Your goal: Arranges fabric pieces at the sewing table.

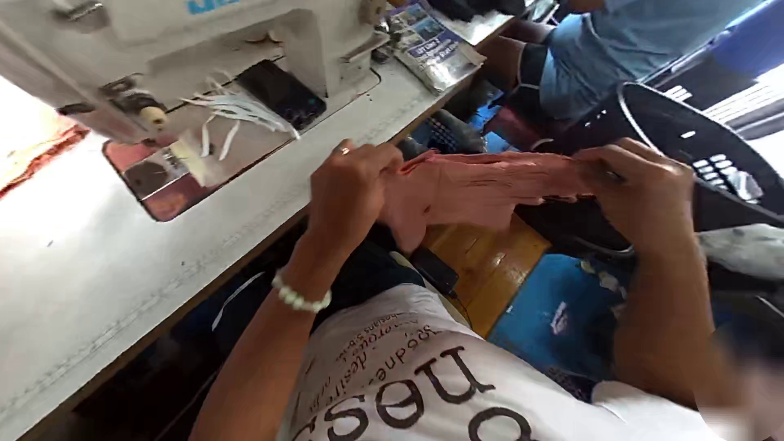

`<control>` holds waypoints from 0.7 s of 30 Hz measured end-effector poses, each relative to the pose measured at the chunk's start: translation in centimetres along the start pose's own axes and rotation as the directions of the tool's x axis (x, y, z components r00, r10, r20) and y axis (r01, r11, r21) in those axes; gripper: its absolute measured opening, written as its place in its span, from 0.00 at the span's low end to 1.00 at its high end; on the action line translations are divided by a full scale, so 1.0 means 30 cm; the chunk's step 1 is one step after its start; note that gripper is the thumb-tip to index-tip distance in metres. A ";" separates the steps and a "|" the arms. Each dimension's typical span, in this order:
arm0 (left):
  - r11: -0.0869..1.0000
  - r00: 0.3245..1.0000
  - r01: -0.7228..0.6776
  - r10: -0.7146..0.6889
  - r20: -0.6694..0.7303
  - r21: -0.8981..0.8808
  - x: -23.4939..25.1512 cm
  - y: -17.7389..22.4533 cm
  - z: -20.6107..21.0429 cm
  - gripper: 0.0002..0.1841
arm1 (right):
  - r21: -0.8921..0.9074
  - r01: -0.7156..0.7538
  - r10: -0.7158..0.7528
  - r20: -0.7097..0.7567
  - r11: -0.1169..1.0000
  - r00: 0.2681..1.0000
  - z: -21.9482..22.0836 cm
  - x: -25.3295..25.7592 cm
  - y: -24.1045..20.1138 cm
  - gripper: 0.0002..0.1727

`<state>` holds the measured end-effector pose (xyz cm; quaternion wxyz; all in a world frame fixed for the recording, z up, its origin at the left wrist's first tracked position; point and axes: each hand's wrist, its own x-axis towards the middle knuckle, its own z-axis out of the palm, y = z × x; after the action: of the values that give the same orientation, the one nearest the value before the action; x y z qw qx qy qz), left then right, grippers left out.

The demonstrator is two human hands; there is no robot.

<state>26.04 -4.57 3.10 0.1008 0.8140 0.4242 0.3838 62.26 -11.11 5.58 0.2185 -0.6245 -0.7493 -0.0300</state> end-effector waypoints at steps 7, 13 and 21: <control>0.990 0.902 0.078 -0.021 0.432 -0.114 -0.023 -0.026 0.511 0.09 | -0.123 -0.283 0.307 0.285 0.951 0.908 0.172 -0.423 0.135 0.11; 0.971 0.410 0.240 -0.093 0.908 -0.009 -0.249 -0.087 0.629 0.22 | -0.155 -0.427 0.423 0.625 0.891 0.656 0.618 -0.818 0.141 0.14; 0.914 0.587 0.402 -0.209 0.782 -0.057 -0.391 -0.108 0.337 0.16 | -0.019 -0.618 0.352 0.835 0.786 0.422 0.681 -0.720 0.271 0.21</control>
<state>27.17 -9.93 -11.73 0.4268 0.7955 0.4292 0.0284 66.74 -22.77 -22.60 -0.0557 -0.7187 -0.5427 0.4311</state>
